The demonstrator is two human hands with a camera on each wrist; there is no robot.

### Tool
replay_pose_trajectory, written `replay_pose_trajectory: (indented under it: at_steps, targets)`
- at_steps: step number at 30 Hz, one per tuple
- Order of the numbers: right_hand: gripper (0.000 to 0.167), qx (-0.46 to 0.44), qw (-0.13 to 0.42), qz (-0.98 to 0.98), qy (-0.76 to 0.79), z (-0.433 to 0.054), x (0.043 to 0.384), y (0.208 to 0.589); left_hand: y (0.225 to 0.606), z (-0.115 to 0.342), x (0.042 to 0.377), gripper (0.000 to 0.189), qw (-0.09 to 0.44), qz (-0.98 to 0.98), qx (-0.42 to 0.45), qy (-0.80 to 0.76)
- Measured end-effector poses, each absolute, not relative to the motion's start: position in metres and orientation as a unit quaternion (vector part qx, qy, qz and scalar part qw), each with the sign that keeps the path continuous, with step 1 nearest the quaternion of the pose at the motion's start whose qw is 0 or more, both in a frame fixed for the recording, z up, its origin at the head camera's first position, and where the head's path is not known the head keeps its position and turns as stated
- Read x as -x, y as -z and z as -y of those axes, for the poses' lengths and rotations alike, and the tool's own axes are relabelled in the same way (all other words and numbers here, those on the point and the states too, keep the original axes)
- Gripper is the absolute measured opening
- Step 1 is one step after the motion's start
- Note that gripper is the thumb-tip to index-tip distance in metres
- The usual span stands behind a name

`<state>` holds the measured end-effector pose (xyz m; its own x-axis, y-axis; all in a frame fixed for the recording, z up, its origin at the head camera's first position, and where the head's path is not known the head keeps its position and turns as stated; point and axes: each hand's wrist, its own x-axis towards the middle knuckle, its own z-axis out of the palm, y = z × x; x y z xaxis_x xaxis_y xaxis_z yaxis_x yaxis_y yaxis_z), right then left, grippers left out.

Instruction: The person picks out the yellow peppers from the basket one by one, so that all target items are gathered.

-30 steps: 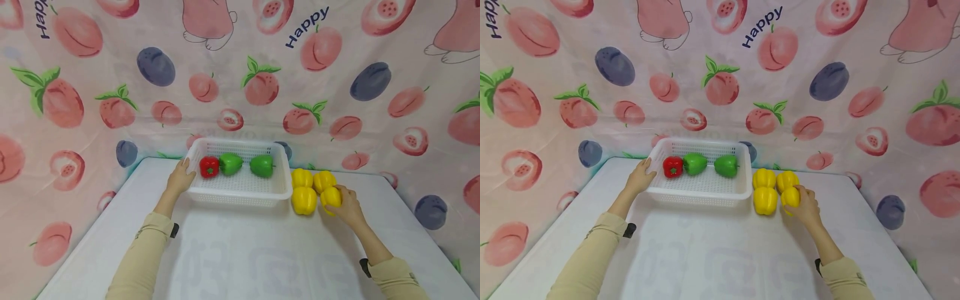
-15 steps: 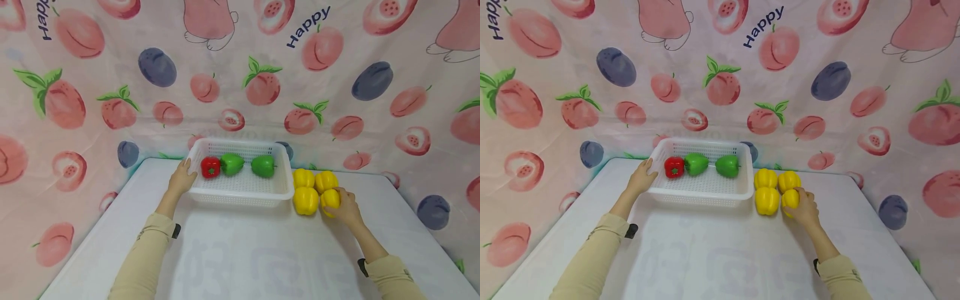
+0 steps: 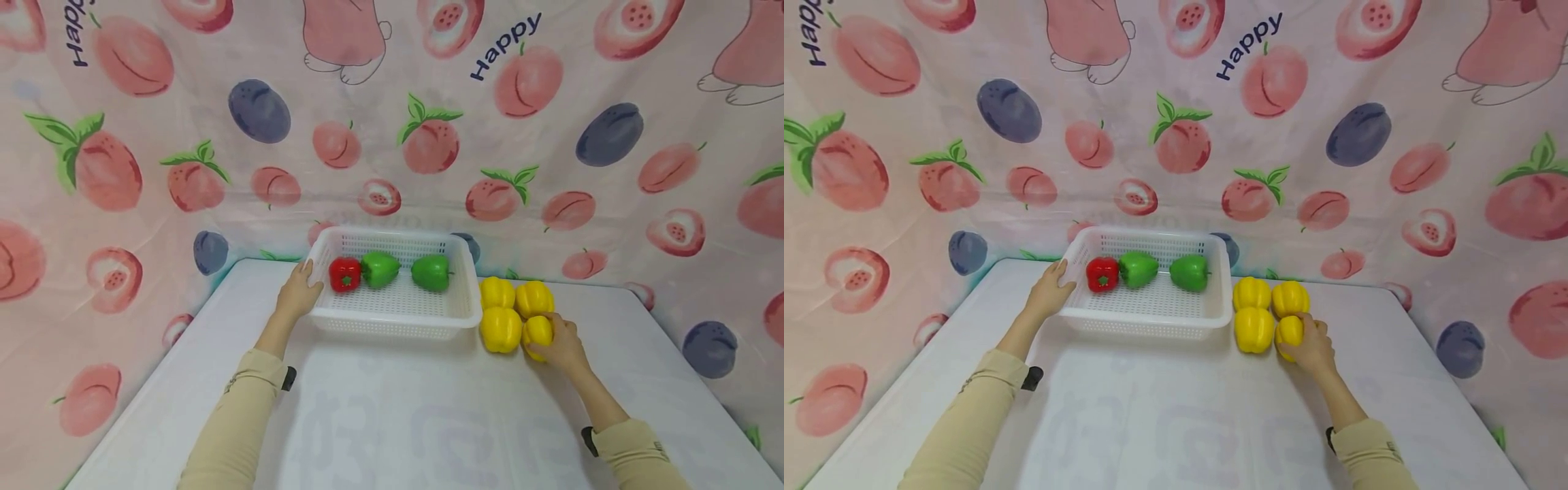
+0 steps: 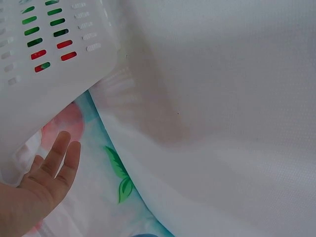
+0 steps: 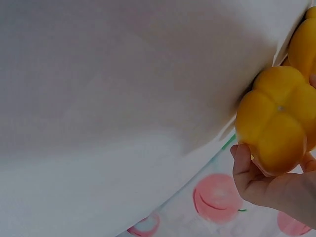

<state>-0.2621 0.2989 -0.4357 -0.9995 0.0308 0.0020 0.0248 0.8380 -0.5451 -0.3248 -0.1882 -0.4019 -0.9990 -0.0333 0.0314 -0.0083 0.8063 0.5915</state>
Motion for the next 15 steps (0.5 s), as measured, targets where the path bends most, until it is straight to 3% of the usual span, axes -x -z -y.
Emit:
replay_pose_trajectory:
  at_steps: [15]
  targets:
    - [0.076, 0.008, 0.009, 0.954, -0.301, -0.3067, 0.2599, 0.4402, 0.4031, 0.1861, 0.3259, 0.064, 0.018, 0.950, -0.017, 0.311]
